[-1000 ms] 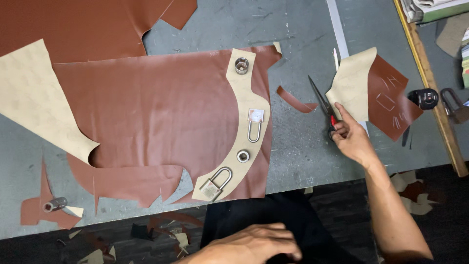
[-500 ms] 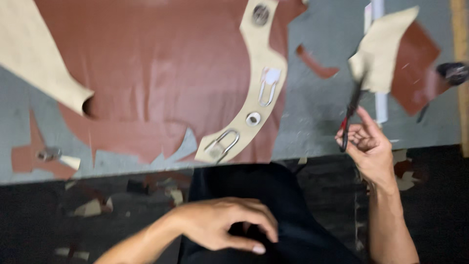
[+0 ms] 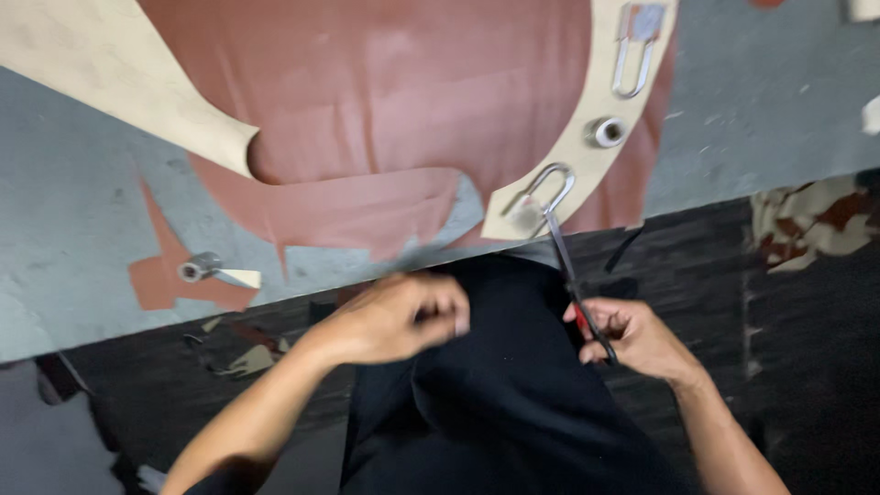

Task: The person places a paper pattern on a large sheet of brown leather, secures it with weights, and uses scissors to cut the leather along the pattern's edge. After cutting, the person removes the pattern and weights, then marks the leather with a pen.

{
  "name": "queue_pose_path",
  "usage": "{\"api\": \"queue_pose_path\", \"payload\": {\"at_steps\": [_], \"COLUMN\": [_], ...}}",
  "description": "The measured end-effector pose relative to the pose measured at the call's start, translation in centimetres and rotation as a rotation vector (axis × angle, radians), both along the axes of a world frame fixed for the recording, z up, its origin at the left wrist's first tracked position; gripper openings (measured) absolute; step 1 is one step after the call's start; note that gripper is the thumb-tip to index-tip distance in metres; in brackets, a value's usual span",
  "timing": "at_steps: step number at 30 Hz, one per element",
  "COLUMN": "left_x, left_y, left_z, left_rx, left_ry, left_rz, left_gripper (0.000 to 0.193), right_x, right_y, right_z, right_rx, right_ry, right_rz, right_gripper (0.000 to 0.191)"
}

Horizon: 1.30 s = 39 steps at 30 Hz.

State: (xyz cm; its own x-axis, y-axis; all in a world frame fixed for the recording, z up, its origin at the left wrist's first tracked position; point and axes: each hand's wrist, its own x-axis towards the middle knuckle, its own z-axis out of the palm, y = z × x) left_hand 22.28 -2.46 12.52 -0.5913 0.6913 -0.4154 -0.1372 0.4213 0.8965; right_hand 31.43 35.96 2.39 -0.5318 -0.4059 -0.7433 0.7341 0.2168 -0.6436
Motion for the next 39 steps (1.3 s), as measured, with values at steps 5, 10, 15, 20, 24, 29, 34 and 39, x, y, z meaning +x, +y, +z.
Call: {"api": "queue_pose_path", "payload": {"at_steps": [5, 10, 15, 20, 24, 29, 34, 39], "left_x": [0.1, -1.7, -4.7, -6.8, -7.4, -7.9, -8.3, -8.3], "left_y": [-2.9, -3.1, -0.7, 0.4, 0.0, 0.2, 0.3, 0.5], "left_z": [-5.2, -8.8, -11.8, -13.0, -13.1, -12.9, -13.0, -13.4], "left_rx": [-0.130, -0.048, 0.100, 0.068, 0.113, 0.068, 0.059, 0.057], "left_ry": [0.483, 0.677, 0.893, 0.962, 0.824, 0.819, 0.807, 0.810], "left_rz": [0.197, 0.104, -0.071, -0.288, -0.361, -0.411, -0.416, -0.415], "left_gripper": [0.020, 0.032, 0.031, 0.038, 0.053, 0.061, 0.060, 0.059], "right_x": [5.5, 9.0, 11.0, 11.7, 10.9, 10.1, 9.8, 9.7], "right_y": [-7.1, -12.2, -16.1, -19.1, -21.5, -24.3, -25.2, -24.8], "right_z": [-2.1, -3.9, -4.3, -4.1, -4.6, -5.0, -5.0, -4.6], "right_rx": [0.014, -0.062, -0.045, -0.020, 0.097, 0.182, 0.225, 0.156], "right_ry": [-0.136, -0.128, -0.095, -0.097, -0.134, 0.020, 0.064, 0.027], "right_rz": [-0.082, -0.256, -0.398, -0.462, -0.521, -0.627, -0.643, -0.660], "right_gripper": [0.039, 0.038, 0.038, 0.039, 0.040, 0.042, 0.043, 0.043]}}
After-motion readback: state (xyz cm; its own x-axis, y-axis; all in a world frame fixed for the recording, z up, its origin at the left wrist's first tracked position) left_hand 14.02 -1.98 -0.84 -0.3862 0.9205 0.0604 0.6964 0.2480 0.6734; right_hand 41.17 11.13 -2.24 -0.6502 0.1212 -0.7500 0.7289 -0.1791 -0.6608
